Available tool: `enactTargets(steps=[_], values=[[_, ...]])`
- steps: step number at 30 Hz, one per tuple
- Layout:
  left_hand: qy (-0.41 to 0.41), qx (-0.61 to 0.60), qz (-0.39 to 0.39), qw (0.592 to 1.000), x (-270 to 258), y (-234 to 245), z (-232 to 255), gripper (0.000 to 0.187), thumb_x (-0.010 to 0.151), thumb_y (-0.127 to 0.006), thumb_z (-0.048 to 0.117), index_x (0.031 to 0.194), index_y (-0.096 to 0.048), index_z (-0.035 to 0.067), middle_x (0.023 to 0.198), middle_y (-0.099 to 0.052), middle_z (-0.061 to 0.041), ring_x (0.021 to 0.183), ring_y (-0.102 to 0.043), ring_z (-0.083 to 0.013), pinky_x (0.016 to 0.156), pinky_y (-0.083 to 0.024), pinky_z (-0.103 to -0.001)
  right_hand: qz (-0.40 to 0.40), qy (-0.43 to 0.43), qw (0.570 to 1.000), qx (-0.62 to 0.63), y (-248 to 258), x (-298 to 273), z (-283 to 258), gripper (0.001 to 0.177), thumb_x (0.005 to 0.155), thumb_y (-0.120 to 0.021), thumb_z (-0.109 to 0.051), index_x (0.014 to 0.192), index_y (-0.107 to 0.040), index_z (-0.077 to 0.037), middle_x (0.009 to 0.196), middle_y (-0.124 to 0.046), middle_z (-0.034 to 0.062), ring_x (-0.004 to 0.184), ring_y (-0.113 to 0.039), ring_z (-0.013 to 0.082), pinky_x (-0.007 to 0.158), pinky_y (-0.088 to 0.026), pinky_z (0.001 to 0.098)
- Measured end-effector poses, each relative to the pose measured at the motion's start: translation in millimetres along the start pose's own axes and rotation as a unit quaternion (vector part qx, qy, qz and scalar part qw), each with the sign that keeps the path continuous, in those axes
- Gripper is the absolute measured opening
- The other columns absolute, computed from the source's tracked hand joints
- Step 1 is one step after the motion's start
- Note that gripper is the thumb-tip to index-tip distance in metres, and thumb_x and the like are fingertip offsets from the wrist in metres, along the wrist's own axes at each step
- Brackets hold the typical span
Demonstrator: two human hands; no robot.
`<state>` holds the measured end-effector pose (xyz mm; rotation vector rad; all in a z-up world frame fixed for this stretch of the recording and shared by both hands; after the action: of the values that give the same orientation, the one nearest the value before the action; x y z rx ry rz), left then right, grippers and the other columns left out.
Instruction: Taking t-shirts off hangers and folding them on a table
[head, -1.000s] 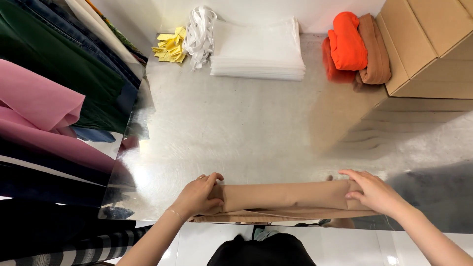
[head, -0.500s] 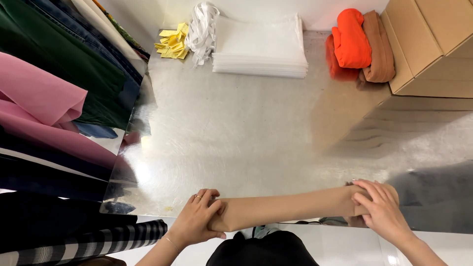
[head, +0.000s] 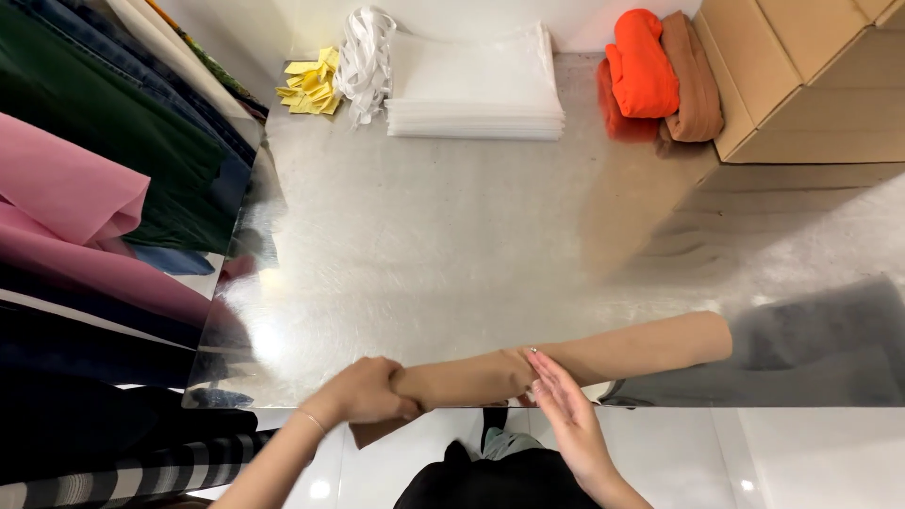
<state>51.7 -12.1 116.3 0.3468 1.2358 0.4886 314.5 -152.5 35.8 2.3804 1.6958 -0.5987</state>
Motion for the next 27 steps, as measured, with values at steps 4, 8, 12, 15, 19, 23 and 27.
enactTargets(steps=[4,8,12,15,19,23,27], values=[[-0.134,0.000,-0.054,0.989,-25,45,76,0.064,0.064,-0.060,0.051,0.113,-0.080,0.015,0.099,-0.080,0.001,0.083,-0.070,-0.0158,0.067,-0.050,-0.027,0.055,-0.054,0.987,0.138,8,6,-4,0.052,0.100,-0.050,-0.019,0.147,-0.058,0.003,0.156,-0.063,0.0188,0.149,-0.054,0.0224,0.125,-0.039,0.0347],[-0.261,-0.107,-0.093,0.955,-28,41,207,0.059,0.080,-0.052,0.058,0.103,-0.076,0.009,0.100,-0.074,-0.002,0.091,-0.067,-0.0164,0.082,-0.053,-0.032,0.088,-0.138,0.935,0.316,40,19,7,0.053,0.106,-0.041,-0.036,0.143,-0.054,0.000,0.145,-0.058,0.0167,0.139,-0.053,0.0278,0.122,-0.038,0.0426],[-0.327,-0.252,-0.207,0.887,-52,-4,285,0.091,0.075,-0.049,0.052,0.162,-0.045,0.024,0.157,-0.052,0.015,0.138,-0.051,-0.0074,0.110,-0.035,-0.020,0.133,-0.199,0.874,0.422,48,14,-30,0.061,0.107,-0.034,-0.058,0.141,-0.046,-0.009,0.151,-0.050,0.0111,0.151,-0.044,0.0243,0.131,-0.031,0.0426],[-0.375,0.097,0.023,0.922,93,-99,313,0.043,0.085,-0.059,0.055,0.110,-0.072,0.022,0.104,-0.075,-0.001,0.104,-0.067,-0.0241,0.081,-0.054,-0.040,-0.005,-0.161,0.831,0.532,115,54,69,0.049,0.090,-0.061,-0.052,0.114,-0.064,-0.010,0.126,-0.066,0.0126,0.132,-0.056,0.0275,0.122,-0.034,0.0484],[-0.550,0.038,0.089,0.829,111,-109,270,0.027,0.101,-0.055,0.029,0.125,-0.066,0.019,0.133,-0.064,-0.004,0.127,-0.052,-0.0328,0.093,-0.054,-0.049,0.045,-0.142,0.868,0.473,113,32,34,0.045,0.103,-0.059,-0.052,0.092,-0.066,-0.009,0.081,-0.065,0.0067,0.087,-0.063,0.0249,0.087,-0.053,0.0392],[-0.696,0.137,0.202,0.675,106,-114,223,0.066,0.096,-0.058,0.040,0.154,-0.044,0.011,0.162,-0.041,-0.017,0.151,-0.041,-0.0393,0.121,-0.034,-0.054,0.201,-0.170,0.936,0.235,125,12,0,0.056,0.100,-0.057,-0.052,0.116,-0.069,0.000,0.098,-0.073,0.0293,0.089,-0.070,0.0419,0.076,-0.054,0.0560],[-0.609,0.373,0.321,0.622,111,-148,211,0.171,0.039,-0.093,0.084,0.172,-0.013,0.014,0.177,-0.014,-0.024,0.161,-0.024,-0.0394,0.125,-0.026,-0.054,0.245,-0.231,0.937,0.095,150,19,-9,0.065,0.103,-0.053,-0.051,0.118,-0.072,0.009,0.101,-0.075,0.0306,0.083,-0.068,0.0449,0.069,-0.052,0.0533]])
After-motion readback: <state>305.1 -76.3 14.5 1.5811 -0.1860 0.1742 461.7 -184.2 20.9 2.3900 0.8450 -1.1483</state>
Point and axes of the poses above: each hand's wrist, its own x-axis towards the middle knuckle, its own y-axis out of the back of the hand, z = x × y, the point moved 1 cm from there along x, towards the middle knuckle
